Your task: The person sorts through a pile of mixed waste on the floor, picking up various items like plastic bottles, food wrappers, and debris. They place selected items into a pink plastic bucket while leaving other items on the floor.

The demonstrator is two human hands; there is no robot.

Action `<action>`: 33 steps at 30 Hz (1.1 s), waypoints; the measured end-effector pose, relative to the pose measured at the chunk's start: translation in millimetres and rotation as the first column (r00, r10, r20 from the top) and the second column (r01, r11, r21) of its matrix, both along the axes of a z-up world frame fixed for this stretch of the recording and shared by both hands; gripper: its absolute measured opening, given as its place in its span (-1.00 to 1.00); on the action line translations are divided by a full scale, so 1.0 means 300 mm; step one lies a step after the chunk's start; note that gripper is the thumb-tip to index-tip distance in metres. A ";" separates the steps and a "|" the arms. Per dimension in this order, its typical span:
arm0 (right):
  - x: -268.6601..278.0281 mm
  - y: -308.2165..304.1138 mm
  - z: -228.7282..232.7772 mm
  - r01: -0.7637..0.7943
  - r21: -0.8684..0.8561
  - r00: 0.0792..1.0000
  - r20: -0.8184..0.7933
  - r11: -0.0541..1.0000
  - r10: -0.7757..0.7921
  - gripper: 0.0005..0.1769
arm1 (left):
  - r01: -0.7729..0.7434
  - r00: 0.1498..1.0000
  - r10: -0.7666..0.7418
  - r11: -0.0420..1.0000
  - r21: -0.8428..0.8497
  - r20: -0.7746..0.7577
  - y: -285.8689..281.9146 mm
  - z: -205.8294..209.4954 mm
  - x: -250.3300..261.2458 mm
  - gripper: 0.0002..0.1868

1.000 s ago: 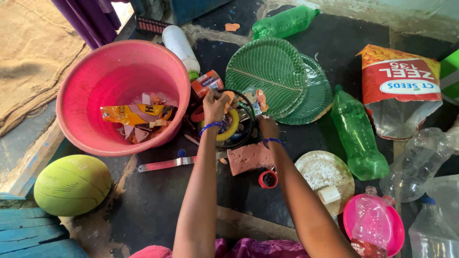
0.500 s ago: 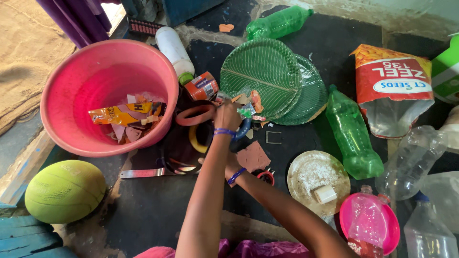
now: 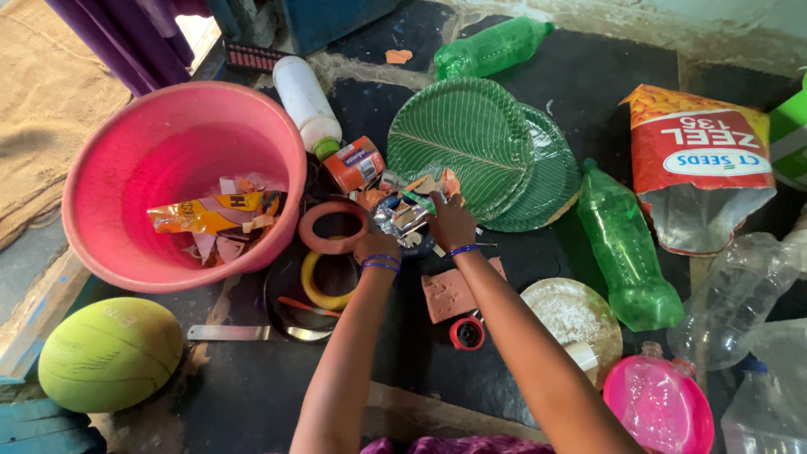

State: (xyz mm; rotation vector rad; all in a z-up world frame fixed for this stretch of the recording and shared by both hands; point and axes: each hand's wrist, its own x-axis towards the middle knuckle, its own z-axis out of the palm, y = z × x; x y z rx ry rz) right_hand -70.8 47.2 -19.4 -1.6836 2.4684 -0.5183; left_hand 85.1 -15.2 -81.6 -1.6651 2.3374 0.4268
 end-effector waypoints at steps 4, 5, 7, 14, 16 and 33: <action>0.007 -0.005 -0.074 -0.009 -0.020 0.996 -0.086 1.000 0.008 -0.51 | 0.178 0.984 -0.178 0.984 0.006 -0.008 -0.025 0.062 0.035 -0.69; -0.007 -0.010 -0.113 -0.021 -0.015 0.997 -0.076 1.000 0.020 -0.54 | 0.250 0.968 -0.250 0.968 -0.001 -0.015 -0.034 0.090 0.035 -0.68; -0.039 -0.040 -0.203 -0.039 -0.030 0.996 -0.084 0.999 0.036 -0.65 | 0.022 0.974 -0.004 0.997 0.079 -0.228 -0.058 0.157 0.034 -0.67; -0.176 -0.116 -0.326 0.114 -0.385 0.906 0.419 0.916 0.063 -0.75 | -0.012 0.919 -0.135 0.930 -0.368 -0.369 -0.106 0.171 -0.051 -0.71; -0.207 -0.111 -0.285 0.220 -0.346 0.817 0.577 0.912 0.022 -0.73 | 0.017 0.885 -0.194 0.922 -0.386 -0.424 -0.128 0.115 -0.080 -0.67; -0.240 -0.076 -0.049 0.466 -0.060 0.095 0.995 0.883 0.018 -0.35 | -0.163 0.788 0.037 0.975 -0.150 -0.614 -0.161 0.191 -0.055 -0.84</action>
